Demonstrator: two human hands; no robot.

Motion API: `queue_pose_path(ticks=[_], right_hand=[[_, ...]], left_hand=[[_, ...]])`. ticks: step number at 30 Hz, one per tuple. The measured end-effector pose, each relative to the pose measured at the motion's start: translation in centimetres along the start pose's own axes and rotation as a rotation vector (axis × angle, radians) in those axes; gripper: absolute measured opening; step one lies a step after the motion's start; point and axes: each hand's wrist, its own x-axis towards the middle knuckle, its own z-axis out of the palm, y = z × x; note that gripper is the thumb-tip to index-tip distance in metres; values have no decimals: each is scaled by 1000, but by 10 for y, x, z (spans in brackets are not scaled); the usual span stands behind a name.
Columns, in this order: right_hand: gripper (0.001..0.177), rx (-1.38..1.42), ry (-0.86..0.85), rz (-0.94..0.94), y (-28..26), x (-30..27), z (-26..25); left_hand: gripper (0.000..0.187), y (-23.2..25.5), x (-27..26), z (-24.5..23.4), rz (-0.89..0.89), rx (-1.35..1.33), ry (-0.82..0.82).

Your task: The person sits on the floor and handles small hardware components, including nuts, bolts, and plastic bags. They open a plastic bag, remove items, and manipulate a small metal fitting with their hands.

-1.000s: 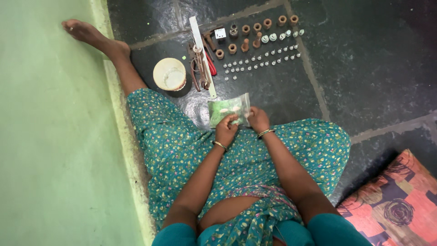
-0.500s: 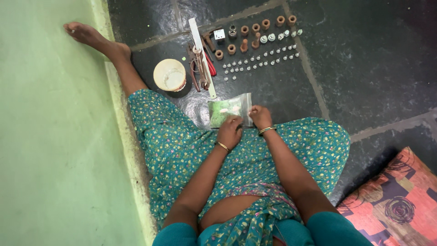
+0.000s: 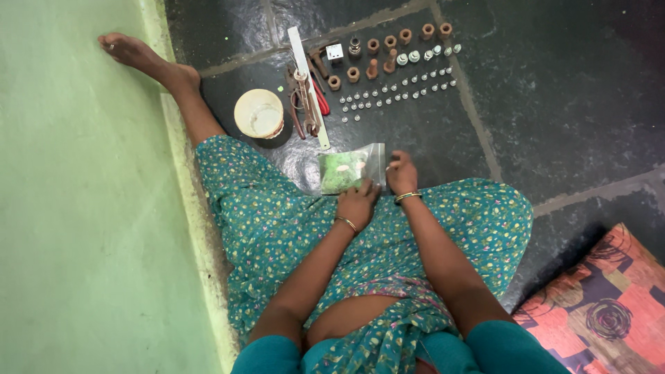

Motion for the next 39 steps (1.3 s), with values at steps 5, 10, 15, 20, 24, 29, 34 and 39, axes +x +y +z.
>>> queue_pose_path(ticks=[5, 10, 15, 20, 24, 29, 34, 39], right_hand=[[44, -103, 224, -246, -59, -11, -30], [38, -413, -156, -130, -61, -18, -25], [37, -665, -248, -131, -54, -22, -21], [51, -586, -274, -64, -73, -22, -30], [50, -687, -289, -124, -72, -25, -28], [51, -816, -263, -239, -63, -25, -18], [57, -820, -285, -227, -62, -28, -13], [58, -814, -292, -268, -50, -26, -1]], left_hand=[[47, -1, 0, 9, -10, 22, -18], [44, -2, -1, 12, 3, 12, 37], [48, -2, 1, 13, 18, 27, 27], [48, -6, 2, 22, 5, 3, -24], [46, -6, 3, 26, -6, -8, -46], [41, -6, 5, 26, -6, -44, -38], [38, -5, 7, 25, -3, -73, -39], [42, -6, 9, 40, -21, -19, -20]])
